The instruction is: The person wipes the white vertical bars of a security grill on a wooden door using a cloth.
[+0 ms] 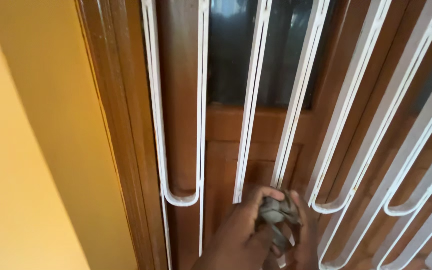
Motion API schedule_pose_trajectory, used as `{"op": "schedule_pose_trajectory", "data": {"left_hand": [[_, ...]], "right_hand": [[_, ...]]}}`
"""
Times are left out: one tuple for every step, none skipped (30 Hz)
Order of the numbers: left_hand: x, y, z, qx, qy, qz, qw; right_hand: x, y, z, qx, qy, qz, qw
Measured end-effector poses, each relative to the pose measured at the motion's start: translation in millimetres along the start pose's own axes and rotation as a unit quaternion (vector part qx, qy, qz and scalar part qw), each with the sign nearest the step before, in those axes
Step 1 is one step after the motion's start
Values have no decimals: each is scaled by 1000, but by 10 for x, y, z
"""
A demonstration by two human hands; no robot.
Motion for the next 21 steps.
{"op": "schedule_pose_trajectory", "data": {"left_hand": [[-7,17,39,-32,7,-8,999],[-31,-38,20,-79,-29,24,996],[-51,-100,25,-123,-63,57,989],[-58,-176,47,-167,-98,91,977],[-47,-208,142,-176,-84,91,977],[-31,-262,244,-185,-71,90,976],[-5,-312,348,-197,-60,88,975],[29,-391,463,-179,-47,108,977],[64,-467,570,-161,-34,128,978],[80,-544,673,-142,-21,148,978],[103,-626,886,-145,47,206,966],[118,-662,1089,-147,114,263,947],[155,-688,1262,-148,180,317,919],[130,-703,1378,-152,213,345,901],[80,-707,1495,-155,245,370,882],[43,-708,1593,-158,277,395,862],[-21,-697,1641,-156,290,403,854],[-84,-684,1678,-154,302,410,847],[-146,-671,1710,-154,315,416,839],[-162,-660,1756,-144,355,426,820],[-188,-651,1797,-133,396,434,799]], "right_hand": [[-117,-7,-172,-41,-22,-9,999],[-230,15,-335,-75,-34,-30,996],[-344,52,-513,-112,-47,-55,991],[-434,98,-686,-145,-50,-78,985],[-547,74,-805,-120,-44,-66,990],[-663,50,-924,-96,-37,-53,993],[-754,43,-1049,-74,-28,-38,996],[-878,-52,-1131,41,-2,-1,999],[-1034,-171,-1219,155,26,36,987],[-1214,-254,-1425,195,-16,78,978],[-1390,-304,-1608,234,-57,120,963],[-1607,-222,-1834,191,-163,102,963],[-1768,-145,-1934,150,-211,89,962],[-1913,-78,-2003,106,-258,72,958],[-2063,14,-1927,71,-248,64,964],[-2141,64,-1838,36,-238,56,969],[-2144,220,-1794,145,-276,63,948],[-2094,356,-1744,252,-310,69,914],[-1932,366,-1584,213,-279,68,934],[-1712,387,-1435,172,-248,66,951],[-1570,386,-1325,191,-238,68,950]]}}
Point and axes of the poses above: each hand's wrist, its own x-axis away from the middle knuckle, its own y-axis out of the palm, z = x × y, the point moved 9 cm from there along -x, towards the middle knuckle, and after that the axes turned 13 degrees about -y, right-handed, at the moved point
